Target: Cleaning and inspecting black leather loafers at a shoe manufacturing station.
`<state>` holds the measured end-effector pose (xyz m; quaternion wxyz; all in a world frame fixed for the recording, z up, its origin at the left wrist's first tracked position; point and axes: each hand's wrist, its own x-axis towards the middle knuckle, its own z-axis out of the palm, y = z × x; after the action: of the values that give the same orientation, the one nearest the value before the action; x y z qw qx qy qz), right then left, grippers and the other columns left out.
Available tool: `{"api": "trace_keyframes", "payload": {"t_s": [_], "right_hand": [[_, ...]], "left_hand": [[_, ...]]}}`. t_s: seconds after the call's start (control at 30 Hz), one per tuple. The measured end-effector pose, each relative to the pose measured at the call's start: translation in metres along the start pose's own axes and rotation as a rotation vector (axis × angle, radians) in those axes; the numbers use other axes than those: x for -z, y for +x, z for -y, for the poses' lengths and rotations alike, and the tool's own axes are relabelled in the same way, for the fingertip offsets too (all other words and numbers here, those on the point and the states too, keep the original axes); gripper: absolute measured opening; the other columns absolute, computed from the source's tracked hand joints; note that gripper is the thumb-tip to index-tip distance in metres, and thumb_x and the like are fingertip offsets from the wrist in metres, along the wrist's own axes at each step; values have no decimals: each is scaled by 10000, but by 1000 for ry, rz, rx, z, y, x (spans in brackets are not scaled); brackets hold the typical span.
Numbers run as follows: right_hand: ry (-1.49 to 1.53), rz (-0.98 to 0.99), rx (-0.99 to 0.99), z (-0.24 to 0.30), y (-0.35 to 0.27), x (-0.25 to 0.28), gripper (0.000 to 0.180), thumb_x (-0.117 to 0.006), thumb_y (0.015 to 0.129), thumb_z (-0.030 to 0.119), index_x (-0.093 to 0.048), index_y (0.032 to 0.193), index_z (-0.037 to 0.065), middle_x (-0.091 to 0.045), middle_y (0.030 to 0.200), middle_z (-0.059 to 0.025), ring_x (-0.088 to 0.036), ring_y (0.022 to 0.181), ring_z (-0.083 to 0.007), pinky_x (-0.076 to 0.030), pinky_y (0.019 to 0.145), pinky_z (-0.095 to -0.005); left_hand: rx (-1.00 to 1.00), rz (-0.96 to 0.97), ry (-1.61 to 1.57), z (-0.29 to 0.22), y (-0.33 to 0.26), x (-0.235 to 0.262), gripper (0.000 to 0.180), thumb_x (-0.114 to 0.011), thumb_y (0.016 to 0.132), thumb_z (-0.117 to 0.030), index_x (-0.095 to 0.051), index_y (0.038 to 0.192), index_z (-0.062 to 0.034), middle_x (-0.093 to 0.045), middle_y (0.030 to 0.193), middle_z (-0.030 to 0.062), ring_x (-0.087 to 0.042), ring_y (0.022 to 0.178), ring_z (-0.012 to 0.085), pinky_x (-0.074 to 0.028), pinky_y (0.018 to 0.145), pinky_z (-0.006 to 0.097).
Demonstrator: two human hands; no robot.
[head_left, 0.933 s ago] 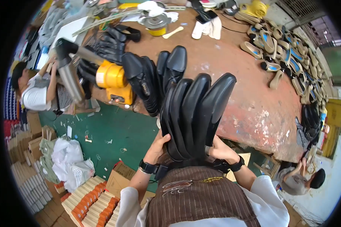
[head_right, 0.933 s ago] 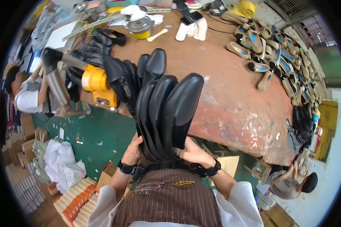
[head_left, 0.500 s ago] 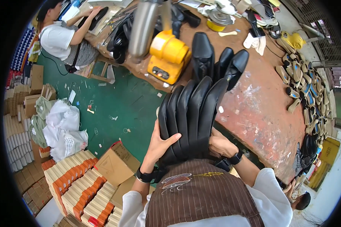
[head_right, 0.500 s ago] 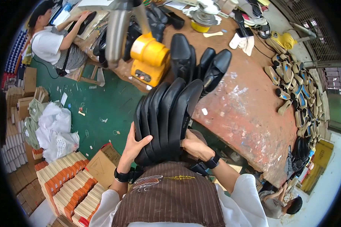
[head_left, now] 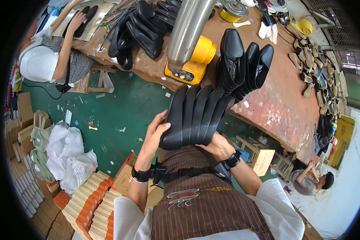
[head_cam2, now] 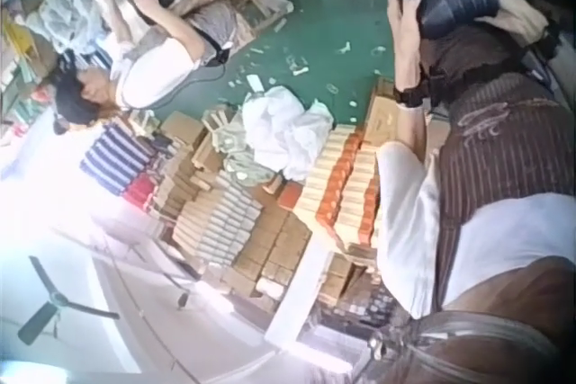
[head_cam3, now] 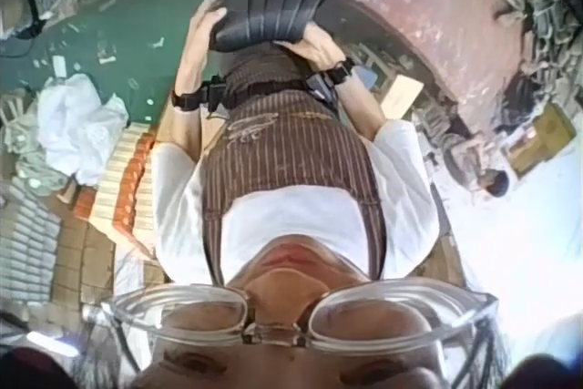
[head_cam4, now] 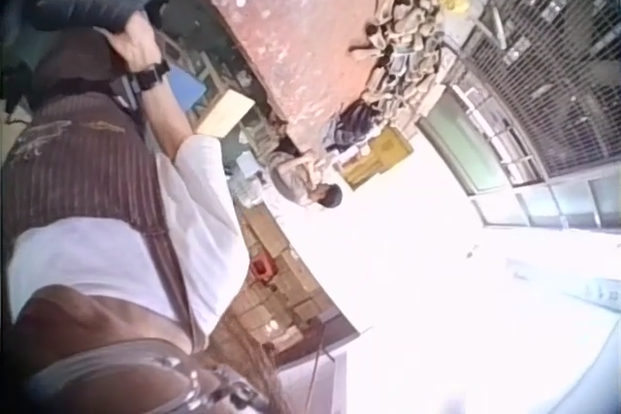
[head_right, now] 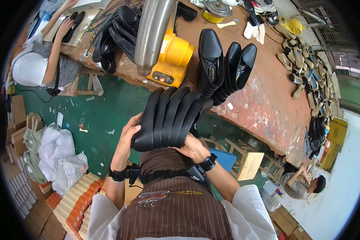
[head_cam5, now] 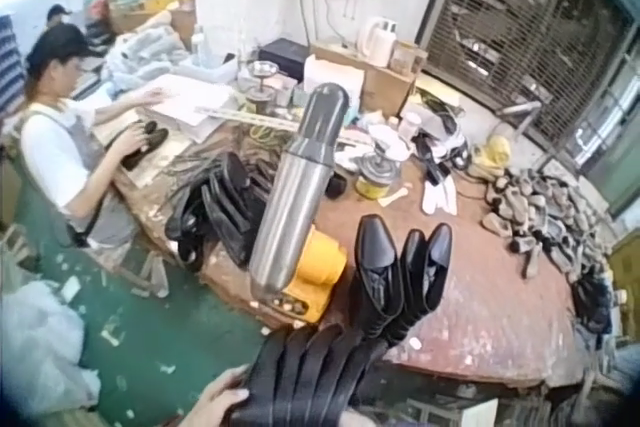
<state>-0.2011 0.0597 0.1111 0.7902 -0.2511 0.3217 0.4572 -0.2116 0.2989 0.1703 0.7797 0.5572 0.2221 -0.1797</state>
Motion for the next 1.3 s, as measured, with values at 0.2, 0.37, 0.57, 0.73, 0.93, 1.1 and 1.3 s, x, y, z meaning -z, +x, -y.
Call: {"api": "trace_keyframes", "payload": {"t_s": [0.2,0.37,0.57,0.73,0.93,1.1,1.3], "right_hand": [[8,9,96,2,12,-19,305,-562,936,120,-543,1231,44,-636,1128,-75,-625,1001,-200,-521,848,-364],[16,20,97,-3,24,-27,315,-585,920,101,-543,1225,31,-633,1141,-77,-626,1004,-195,-519,857,-346],[-17,3,60,1,26,-55,269,-586,908,80,-578,1170,16,-642,1136,-82,-625,1005,-192,-506,873,-326],[-70,-7,86,-3,31,-56,237,-575,912,90,-614,1132,12,-652,1132,-89,-624,1009,-193,-489,895,-328],[-135,3,107,2,28,-70,282,-568,921,93,-576,1188,1,-631,1170,-104,-616,1029,-210,-487,911,-348],[-295,-93,66,7,39,-79,341,-509,951,90,-495,1279,-2,-568,1266,-120,-592,1084,-231,-480,934,-360],[-206,-13,52,3,44,-85,406,-551,934,93,-463,1317,-5,-554,1283,-108,-581,1108,-219,-476,948,-353]], "left_hand": [[-54,37,31,-2,24,14,562,-505,865,-149,-398,1373,66,-486,1354,164,-455,1253,222,-319,1056,314],[-68,21,99,-14,23,20,559,-484,858,-114,-390,1377,68,-483,1356,159,-483,1201,204,-346,1029,306],[-91,-31,155,-32,14,27,573,-492,844,-102,-386,1384,57,-484,1347,147,-500,1155,191,-370,999,301],[-99,-55,136,-35,7,30,586,-505,835,-114,-390,1387,45,-486,1342,150,-494,1164,199,-366,1002,303],[-135,-94,120,-29,-1,36,595,-510,826,-106,-383,1383,61,-467,1358,172,-460,1234,230,-334,1048,329],[-141,-133,81,-24,-8,41,596,-511,841,-106,-359,1392,65,-434,1385,195,-408,1296,247,-285,1089,353],[-177,-210,44,-19,-21,44,609,-527,853,-125,-340,1403,57,-414,1401,199,-399,1304,259,-272,1096,356]]}}
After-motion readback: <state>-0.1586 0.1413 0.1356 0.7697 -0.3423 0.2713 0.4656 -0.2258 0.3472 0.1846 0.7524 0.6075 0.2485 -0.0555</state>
